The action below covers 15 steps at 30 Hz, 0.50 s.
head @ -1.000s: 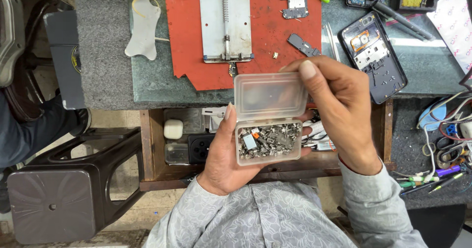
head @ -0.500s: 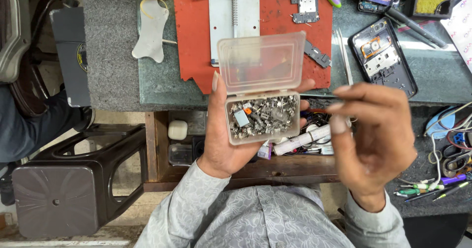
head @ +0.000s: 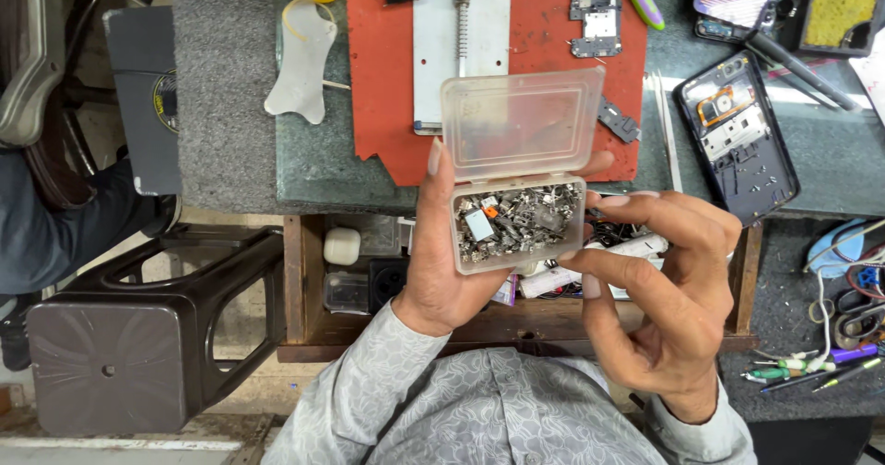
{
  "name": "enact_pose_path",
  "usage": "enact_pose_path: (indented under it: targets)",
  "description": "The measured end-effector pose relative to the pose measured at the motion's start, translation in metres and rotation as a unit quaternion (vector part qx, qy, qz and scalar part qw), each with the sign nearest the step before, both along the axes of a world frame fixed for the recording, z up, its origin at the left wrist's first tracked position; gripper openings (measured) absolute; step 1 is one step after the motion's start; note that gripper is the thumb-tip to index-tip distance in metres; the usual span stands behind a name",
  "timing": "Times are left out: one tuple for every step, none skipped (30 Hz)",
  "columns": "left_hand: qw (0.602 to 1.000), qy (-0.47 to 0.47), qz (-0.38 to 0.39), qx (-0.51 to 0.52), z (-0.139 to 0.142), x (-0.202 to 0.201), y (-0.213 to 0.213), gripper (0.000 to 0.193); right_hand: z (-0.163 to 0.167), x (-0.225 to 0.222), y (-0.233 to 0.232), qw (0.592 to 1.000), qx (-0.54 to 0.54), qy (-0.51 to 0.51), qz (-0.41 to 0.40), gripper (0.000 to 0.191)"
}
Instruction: The person opens a small plastic container, selects a tiny electronic component, and uses a soldering iron to apply heat to the component and a small circuit board. The person handles the component and board with fingers and the soldering iron, working at a cluttered electronics repair bench.
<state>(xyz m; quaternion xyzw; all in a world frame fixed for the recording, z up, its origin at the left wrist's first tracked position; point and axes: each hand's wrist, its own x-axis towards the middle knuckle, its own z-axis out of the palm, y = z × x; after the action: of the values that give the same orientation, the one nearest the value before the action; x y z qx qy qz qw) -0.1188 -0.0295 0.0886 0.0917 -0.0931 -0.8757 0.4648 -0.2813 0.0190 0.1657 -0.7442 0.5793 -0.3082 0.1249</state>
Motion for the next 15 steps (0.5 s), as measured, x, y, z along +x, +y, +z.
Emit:
enact_pose_path:
  targets:
    - [1.000,-0.004,0.001,-0.005,0.000,0.000,0.000,0.090,-0.001,0.001,0.000,1.000,-0.001,0.003,0.010,0.030]
    - [1.000,-0.011,0.000,-0.003,-0.002,-0.001,0.000,0.091,-0.002,0.001,-0.002,1.000,-0.002,0.006,0.020,0.030]
    - [1.000,-0.017,-0.002,-0.003,-0.003,-0.001,0.000,0.093,-0.003,0.002,-0.002,1.000,-0.003,0.010,0.030,0.030]
    - [1.000,-0.016,-0.001,-0.004,-0.004,-0.001,0.000,0.092,-0.004,0.002,-0.003,0.999,-0.004,0.012,0.039,0.031]
    - [1.000,-0.014,0.000,-0.004,-0.005,-0.001,0.001,0.091,-0.006,0.003,-0.003,0.999,-0.003,0.014,0.047,0.033]
    - [1.000,-0.013,0.001,-0.004,-0.006,-0.001,0.002,0.090,-0.007,0.004,-0.003,0.998,-0.003,0.016,0.056,0.034]
    - [1.000,-0.012,0.002,-0.007,-0.007,-0.002,0.003,0.090,-0.008,0.004,-0.003,0.997,-0.001,0.023,0.068,0.035]
    - [1.000,-0.011,0.003,-0.011,-0.009,-0.002,0.004,0.090,-0.009,0.004,-0.005,0.996,0.000,0.030,0.080,0.037]
    - [1.000,-0.009,0.002,-0.004,-0.010,-0.002,0.005,0.088,-0.010,0.005,-0.005,0.995,0.002,0.036,0.091,0.039]
    - [1.000,-0.007,0.002,0.003,-0.011,-0.001,0.007,0.087,-0.011,0.006,-0.004,0.995,0.004,0.040,0.093,0.040]
    - [1.000,-0.005,0.000,0.020,-0.012,0.000,0.008,0.084,-0.012,0.008,-0.004,0.995,0.006,0.043,0.094,0.042]
    - [0.999,-0.002,-0.002,0.036,-0.012,0.000,0.009,0.082,-0.013,0.009,-0.005,0.994,0.008,0.047,0.095,0.044]
    - [0.998,-0.019,0.004,0.060,-0.013,0.000,0.009,0.079,-0.013,0.010,-0.005,0.994,0.009,0.046,0.096,0.044]
    - [0.996,-0.036,0.010,0.084,-0.014,-0.001,0.010,0.077,-0.013,0.011,-0.005,0.994,0.010,0.044,0.097,0.044]
    - [0.993,-0.053,0.016,0.107,-0.015,-0.002,0.009,0.074,-0.014,0.011,-0.007,0.994,0.010,0.044,0.098,0.045]
